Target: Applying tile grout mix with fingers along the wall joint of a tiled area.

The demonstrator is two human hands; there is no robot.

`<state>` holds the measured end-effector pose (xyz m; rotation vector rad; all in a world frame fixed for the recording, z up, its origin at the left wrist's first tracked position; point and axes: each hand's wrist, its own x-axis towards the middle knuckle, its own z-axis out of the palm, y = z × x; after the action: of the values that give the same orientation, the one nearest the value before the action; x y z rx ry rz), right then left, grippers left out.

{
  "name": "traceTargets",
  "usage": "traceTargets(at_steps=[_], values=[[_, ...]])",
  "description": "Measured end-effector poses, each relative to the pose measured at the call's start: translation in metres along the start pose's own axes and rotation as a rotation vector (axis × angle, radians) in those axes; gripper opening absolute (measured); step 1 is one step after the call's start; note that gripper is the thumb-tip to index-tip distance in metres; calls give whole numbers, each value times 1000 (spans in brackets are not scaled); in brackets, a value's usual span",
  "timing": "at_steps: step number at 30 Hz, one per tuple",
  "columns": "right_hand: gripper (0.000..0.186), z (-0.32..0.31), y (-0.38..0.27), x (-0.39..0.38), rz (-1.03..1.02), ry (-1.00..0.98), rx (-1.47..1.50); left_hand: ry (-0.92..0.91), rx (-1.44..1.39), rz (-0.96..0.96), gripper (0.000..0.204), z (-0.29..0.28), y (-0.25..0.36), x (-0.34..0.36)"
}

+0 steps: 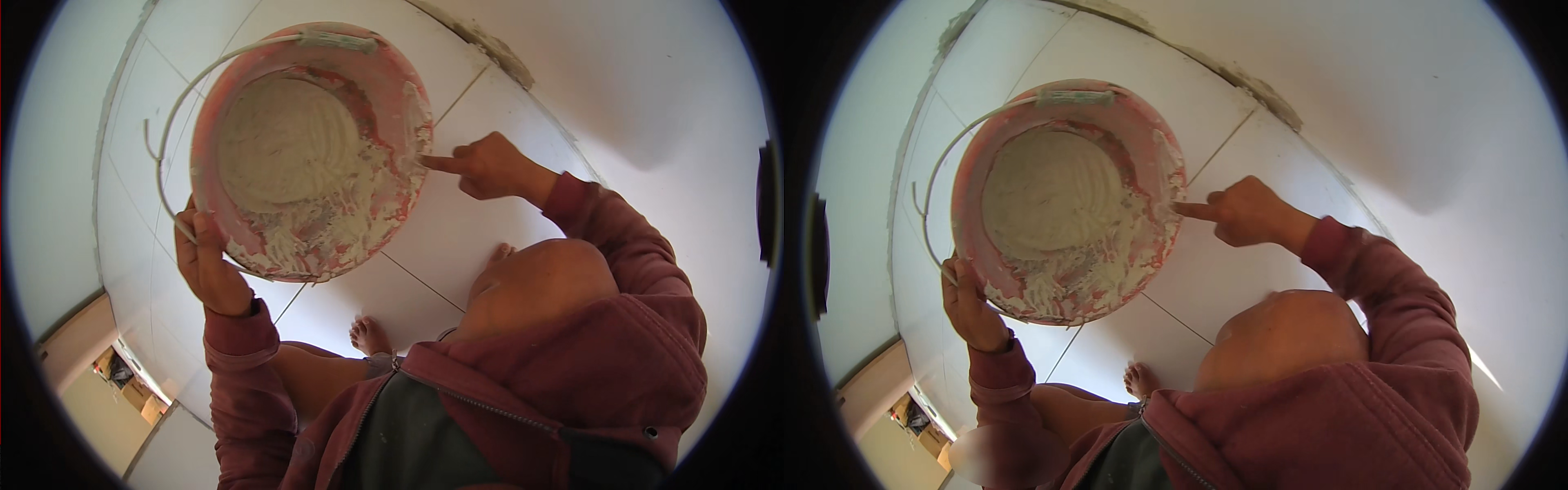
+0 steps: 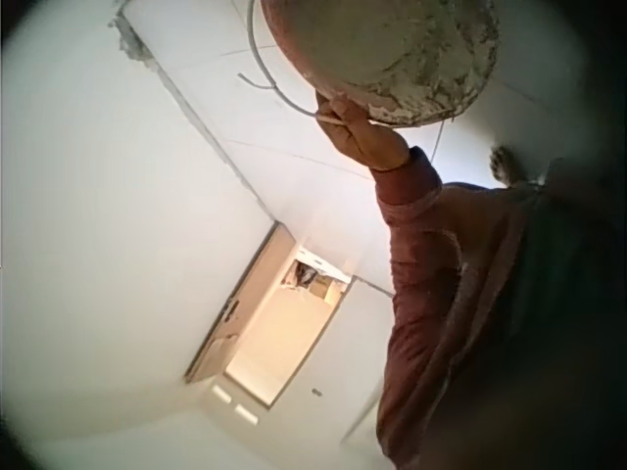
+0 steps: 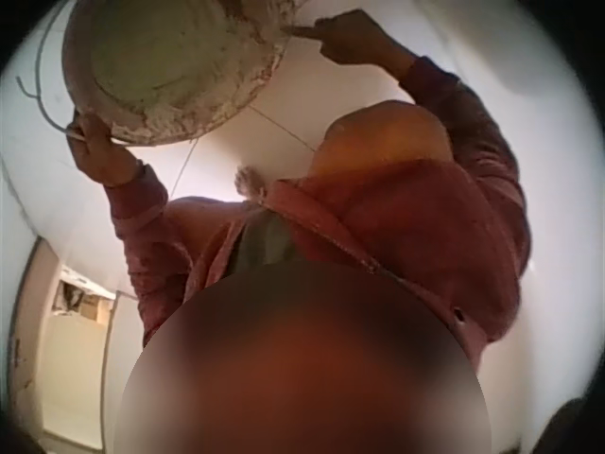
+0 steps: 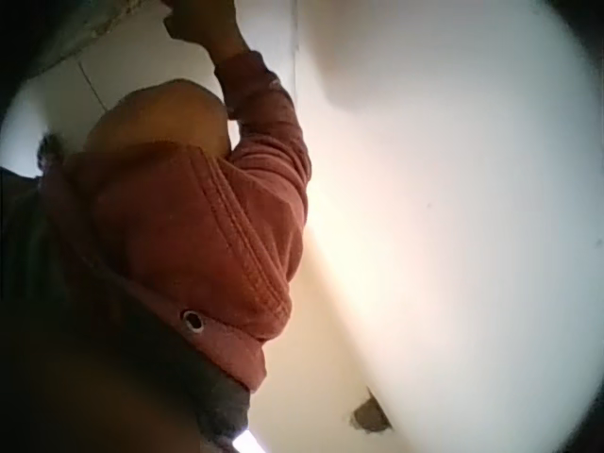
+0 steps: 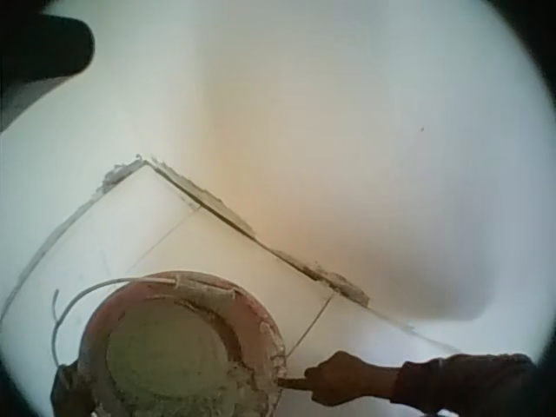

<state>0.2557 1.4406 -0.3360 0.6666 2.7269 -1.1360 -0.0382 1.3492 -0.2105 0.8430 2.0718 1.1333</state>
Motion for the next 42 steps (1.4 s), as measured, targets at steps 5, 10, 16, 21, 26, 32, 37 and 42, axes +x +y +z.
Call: traceTargets(at_steps=[5,10,16,21,26,32,37,42], values=[[44,-17,-19,29,-117,160,116,24,-30,-7,18,-10,-5,3],[48,1,-73,103,-173,-158,635,20,6,-32,19,-11,9,9],[52,9,-123,161,-128,-331,1154,-17,-27,-44,18,-17,11,25],[57,-14,-140,157,-393,-220,316,-69,-50,-97,20,-21,15,31],[49,-2,-107,99,-371,-422,117,-55,-34,-123,28,-3,12,6],[37,-23,15,45,171,327,309,59,63,-127,17,12,27,5],[54,44,88,-15,603,24,-53,-88,91,-20,18,0,9,-19],[63,71,111,-15,758,-13,-241,-37,85,-31,18,5,9,-37]])
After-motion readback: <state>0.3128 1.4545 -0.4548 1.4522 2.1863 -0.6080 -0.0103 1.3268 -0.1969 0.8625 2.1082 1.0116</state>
